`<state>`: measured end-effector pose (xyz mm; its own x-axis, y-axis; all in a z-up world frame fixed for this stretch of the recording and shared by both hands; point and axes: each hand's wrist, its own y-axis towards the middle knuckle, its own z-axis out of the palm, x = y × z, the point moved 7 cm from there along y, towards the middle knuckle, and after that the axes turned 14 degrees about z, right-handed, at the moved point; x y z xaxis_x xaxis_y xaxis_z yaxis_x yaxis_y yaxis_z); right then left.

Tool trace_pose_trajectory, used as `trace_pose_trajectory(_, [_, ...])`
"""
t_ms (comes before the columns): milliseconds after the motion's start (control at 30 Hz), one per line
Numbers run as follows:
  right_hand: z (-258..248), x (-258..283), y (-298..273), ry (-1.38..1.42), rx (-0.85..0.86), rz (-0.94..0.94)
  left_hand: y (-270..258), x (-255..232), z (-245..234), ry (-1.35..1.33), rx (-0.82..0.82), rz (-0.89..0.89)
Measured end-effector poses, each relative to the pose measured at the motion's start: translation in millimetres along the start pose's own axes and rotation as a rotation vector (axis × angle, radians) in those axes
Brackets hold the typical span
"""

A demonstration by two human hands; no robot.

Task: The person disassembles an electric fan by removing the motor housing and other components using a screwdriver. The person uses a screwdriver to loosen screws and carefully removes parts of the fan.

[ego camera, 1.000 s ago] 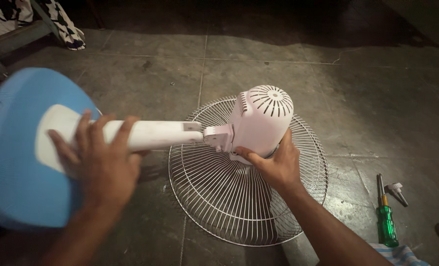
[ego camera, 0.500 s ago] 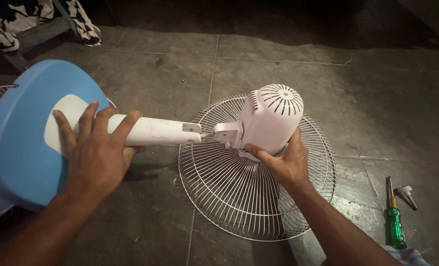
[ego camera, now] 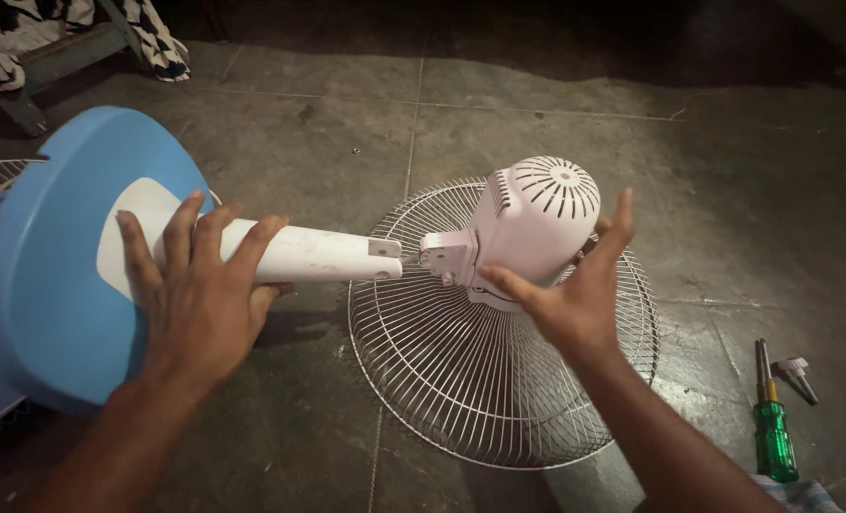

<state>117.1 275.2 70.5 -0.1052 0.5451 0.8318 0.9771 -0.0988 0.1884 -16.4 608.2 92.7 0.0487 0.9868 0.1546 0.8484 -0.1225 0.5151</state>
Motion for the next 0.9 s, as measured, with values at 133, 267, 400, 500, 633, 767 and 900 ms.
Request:
trace_pose_trajectory(133, [5.3, -9.7, 15.1, 0.147, 0.275, 0.055, 5.7, -0.3, 5.4, -0.039, 0.011, 0.003])
trace_pose_trajectory(267, [15.9, -12.5, 11.8, 0.137, 0.384, 0.024, 8.6, -4.2, 10.5, 0.017, 0.043, 0.018])
trace_pose_trajectory(400, [13.8, -9.9, 9.0, 0.126, 0.33, 0.006, 8.7, -7.0, 14.6, 0.046, 0.068, 0.037])
trace_pose_trajectory(500, [9.1, -10.8, 8.3, 0.078, 0.269, 0.076, 9.0, -7.6, 15.5, 0.032, 0.059, 0.046])
trace_pose_trajectory(633, [4.0, -5.0, 4.5, 0.043, 0.224, 0.086, 9.6, -2.3, 16.2, 0.022, 0.043, 0.047])
trace_pose_trajectory(767, [0.7, 1.0, 0.7, 0.003, 0.185, 0.084, 8.1, 6.9, 12.4, 0.029, 0.005, 0.076])
trace_pose_trajectory(900, [2.7, 7.3, -3.3, -0.036, 0.185, 0.155, 6.6, 22.7, 8.0, -0.016, -0.017, 0.094])
